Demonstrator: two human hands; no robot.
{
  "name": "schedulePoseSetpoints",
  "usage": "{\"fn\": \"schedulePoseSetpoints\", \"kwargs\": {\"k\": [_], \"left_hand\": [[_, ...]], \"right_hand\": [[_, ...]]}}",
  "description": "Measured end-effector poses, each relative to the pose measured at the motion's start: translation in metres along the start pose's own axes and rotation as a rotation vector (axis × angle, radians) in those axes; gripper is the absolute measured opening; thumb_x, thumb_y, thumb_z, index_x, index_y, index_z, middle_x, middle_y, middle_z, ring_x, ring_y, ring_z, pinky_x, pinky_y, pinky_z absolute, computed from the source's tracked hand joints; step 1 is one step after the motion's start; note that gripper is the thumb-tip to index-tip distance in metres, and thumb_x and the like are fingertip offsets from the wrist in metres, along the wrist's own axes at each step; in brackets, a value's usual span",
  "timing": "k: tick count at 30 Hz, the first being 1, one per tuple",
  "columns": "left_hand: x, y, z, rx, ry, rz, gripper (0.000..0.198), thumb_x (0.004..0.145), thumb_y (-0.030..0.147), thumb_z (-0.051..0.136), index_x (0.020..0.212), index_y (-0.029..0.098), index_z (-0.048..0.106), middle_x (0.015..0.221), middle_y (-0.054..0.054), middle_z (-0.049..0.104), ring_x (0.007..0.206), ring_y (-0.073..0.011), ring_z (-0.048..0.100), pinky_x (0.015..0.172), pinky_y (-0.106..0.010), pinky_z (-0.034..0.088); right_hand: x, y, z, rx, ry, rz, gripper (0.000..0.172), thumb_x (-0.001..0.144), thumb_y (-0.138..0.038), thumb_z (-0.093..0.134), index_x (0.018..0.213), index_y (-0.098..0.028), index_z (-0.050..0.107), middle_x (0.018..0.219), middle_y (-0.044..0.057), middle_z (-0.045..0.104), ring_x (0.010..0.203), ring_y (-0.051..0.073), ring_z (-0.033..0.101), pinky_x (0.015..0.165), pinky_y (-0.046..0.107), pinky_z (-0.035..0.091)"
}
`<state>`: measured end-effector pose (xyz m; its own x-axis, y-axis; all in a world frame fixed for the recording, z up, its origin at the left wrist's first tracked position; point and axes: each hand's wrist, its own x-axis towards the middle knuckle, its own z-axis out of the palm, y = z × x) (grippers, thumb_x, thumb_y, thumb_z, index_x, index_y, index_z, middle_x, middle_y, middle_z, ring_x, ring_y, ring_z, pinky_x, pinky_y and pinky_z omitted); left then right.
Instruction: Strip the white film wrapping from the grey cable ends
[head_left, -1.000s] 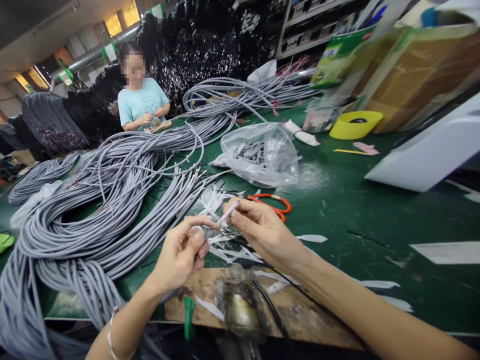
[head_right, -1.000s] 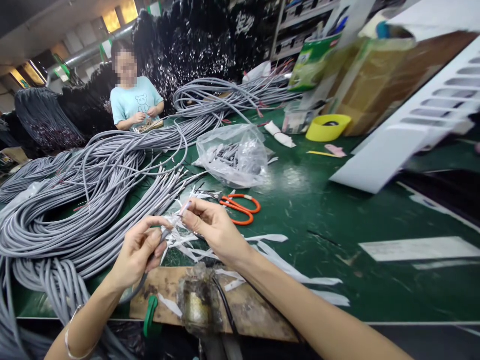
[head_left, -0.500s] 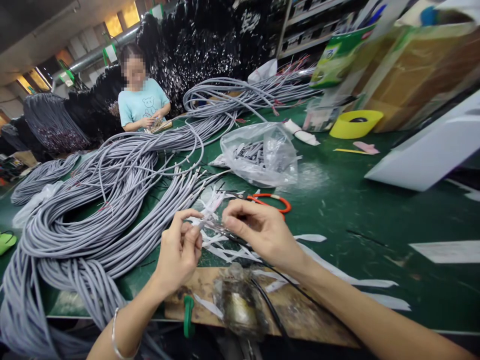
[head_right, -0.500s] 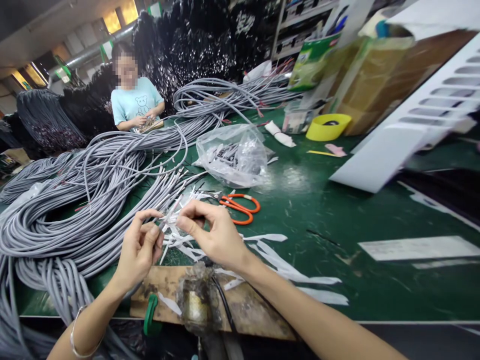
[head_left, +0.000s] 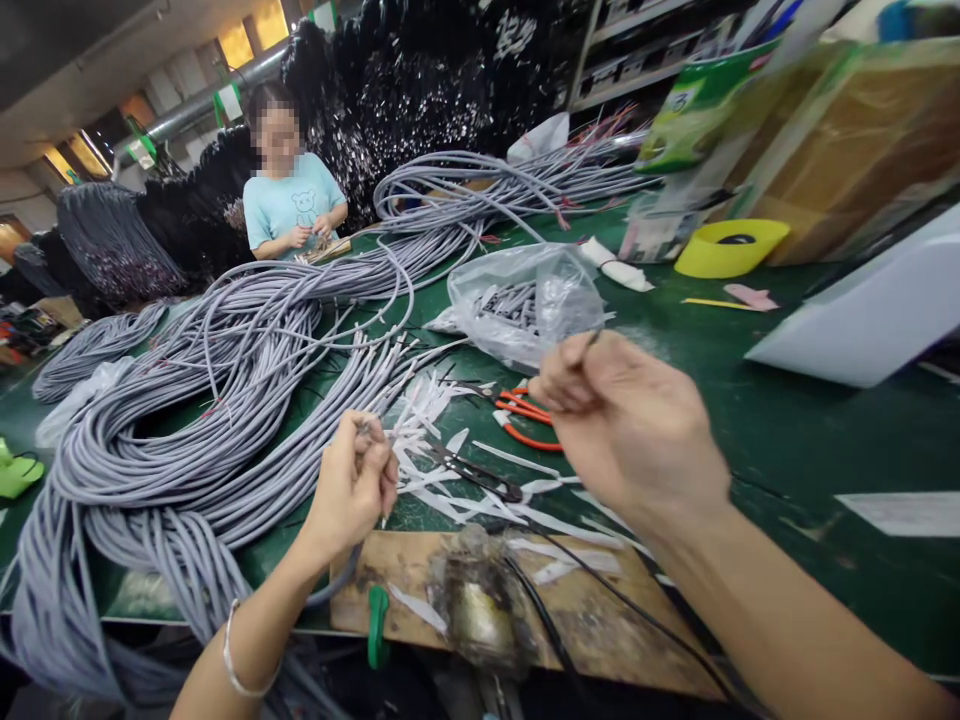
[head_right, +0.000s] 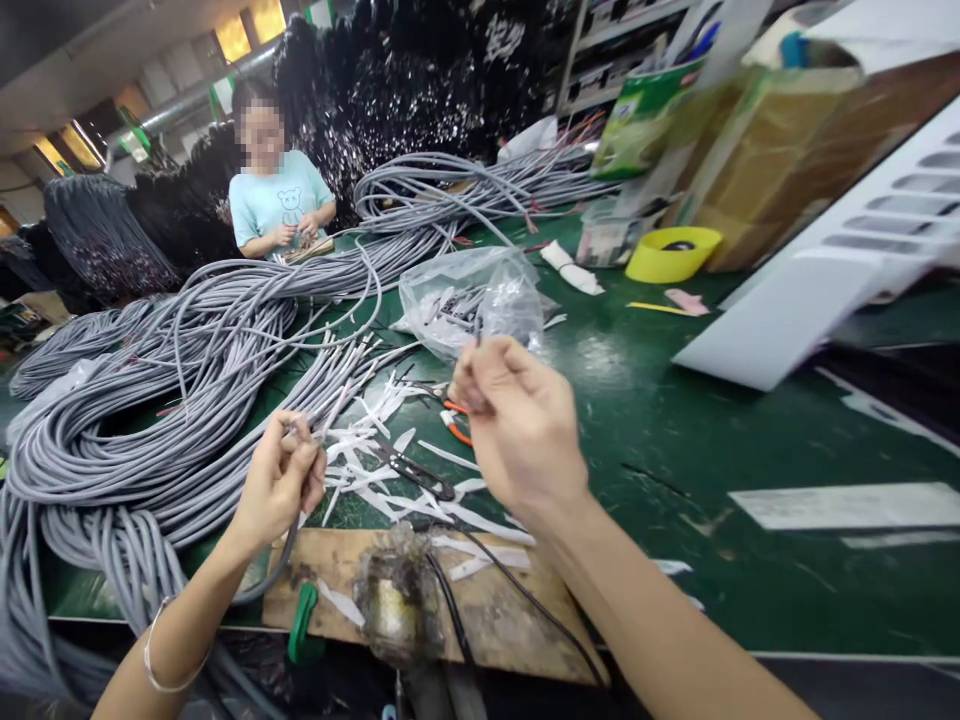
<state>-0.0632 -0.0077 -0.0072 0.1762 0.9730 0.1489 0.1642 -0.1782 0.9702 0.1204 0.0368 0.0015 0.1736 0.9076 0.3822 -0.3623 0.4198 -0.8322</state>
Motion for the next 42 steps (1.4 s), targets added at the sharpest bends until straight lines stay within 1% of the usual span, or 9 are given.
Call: {"fn": "schedulePoseSetpoints", "kwargs": {"k": [2, 5, 8, 14, 25, 29, 33, 39, 42], "left_hand": [[0.000, 0.000, 0.003, -0.099, -0.035, 0.000, 0.020, 0.088, 0.035, 0.043, 0.079, 0.022, 0.029, 0.058, 0.010, 0.045, 0.030, -0.0007, 0.036, 0.030, -0.010, 0.022], [-0.002, 0.000, 0.007, -0.151, -0.040, 0.014, 0.026, 0.086, 0.037, 0.046, 0.077, 0.022, 0.027, 0.056, 0.011, 0.044, 0.029, 0.0001, 0.035, 0.030, -0.009, 0.023], [-0.003, 0.001, 0.010, -0.186, -0.015, 0.001, 0.029, 0.086, 0.038, 0.047, 0.075, 0.022, 0.025, 0.054, 0.012, 0.039, 0.029, 0.0005, 0.032, 0.030, -0.009, 0.023], [-0.004, 0.002, 0.014, -0.233, -0.025, -0.067, 0.036, 0.083, 0.042, 0.051, 0.071, 0.022, 0.023, 0.055, 0.011, 0.043, 0.028, 0.0011, 0.031, 0.028, -0.009, 0.022], [0.001, 0.012, 0.008, -0.291, 0.239, -0.017, 0.038, 0.080, 0.035, 0.058, 0.066, 0.020, 0.025, 0.052, 0.011, 0.041, 0.032, 0.0013, 0.030, 0.032, -0.008, 0.021], [0.001, 0.009, 0.007, -0.211, 0.211, 0.008, 0.035, 0.083, 0.035, 0.053, 0.068, 0.021, 0.025, 0.055, 0.009, 0.048, 0.031, -0.0008, 0.036, 0.031, -0.011, 0.024], [-0.004, 0.001, 0.012, -0.051, 0.168, 0.053, 0.031, 0.086, 0.035, 0.048, 0.069, 0.021, 0.027, 0.057, 0.008, 0.050, 0.038, -0.0039, 0.046, 0.038, -0.015, 0.034], [-0.006, -0.002, 0.013, -0.001, 0.150, 0.054, 0.029, 0.087, 0.035, 0.046, 0.069, 0.021, 0.028, 0.050, 0.010, 0.041, 0.038, -0.0058, 0.046, 0.041, -0.017, 0.035], [-0.007, -0.003, 0.014, 0.066, 0.146, 0.040, 0.030, 0.085, 0.037, 0.048, 0.067, 0.021, 0.030, 0.052, 0.008, 0.040, 0.041, -0.0065, 0.047, 0.041, -0.018, 0.036]], "right_hand": [[-0.004, 0.003, 0.003, -0.209, -0.033, -0.009, 0.032, 0.062, -0.044, 0.071, 0.071, -0.021, 0.050, 0.061, -0.006, 0.037, 0.050, 0.007, 0.033, 0.045, 0.021, 0.029], [-0.018, 0.013, 0.013, -0.544, -0.273, -0.031, 0.048, 0.054, -0.034, 0.076, 0.093, -0.020, 0.052, 0.074, -0.003, 0.047, 0.051, 0.007, 0.037, 0.044, 0.021, 0.031], [-0.029, 0.020, 0.019, -0.702, -0.336, -0.188, 0.050, 0.055, -0.034, 0.077, 0.093, -0.018, 0.048, 0.082, 0.000, 0.052, 0.054, 0.008, 0.042, 0.046, 0.021, 0.036], [-0.034, 0.021, 0.016, -0.715, -0.327, -0.617, 0.007, 0.080, -0.020, 0.058, 0.084, -0.019, 0.052, 0.082, 0.002, 0.054, 0.055, 0.007, 0.051, 0.051, 0.019, 0.041], [-0.034, 0.016, 0.015, -0.675, -0.729, -0.624, 0.014, 0.081, -0.011, 0.046, 0.075, -0.016, 0.058, 0.081, 0.005, 0.051, 0.052, 0.007, 0.047, 0.048, 0.021, 0.039], [-0.035, 0.010, 0.014, -0.593, -0.517, -0.648, 0.002, 0.077, -0.015, 0.057, 0.076, -0.016, 0.055, 0.082, 0.003, 0.048, 0.050, 0.005, 0.043, 0.048, 0.020, 0.039], [-0.031, 0.012, 0.015, -0.597, -0.247, -0.485, 0.014, 0.076, -0.024, 0.061, 0.087, -0.018, 0.056, 0.085, 0.003, 0.052, 0.047, 0.004, 0.035, 0.043, 0.020, 0.034], [-0.029, 0.017, 0.017, -0.398, -0.451, -0.006, 0.053, 0.071, -0.029, 0.064, 0.120, -0.018, 0.044, 0.105, 0.008, 0.059, 0.040, 0.000, 0.023, 0.034, 0.018, 0.024], [-0.030, 0.016, 0.018, -0.442, -0.519, -0.019, 0.037, 0.074, -0.028, 0.062, 0.108, -0.015, 0.054, 0.093, 0.005, 0.064, 0.039, 0.001, 0.029, 0.034, 0.019, 0.026]]}}
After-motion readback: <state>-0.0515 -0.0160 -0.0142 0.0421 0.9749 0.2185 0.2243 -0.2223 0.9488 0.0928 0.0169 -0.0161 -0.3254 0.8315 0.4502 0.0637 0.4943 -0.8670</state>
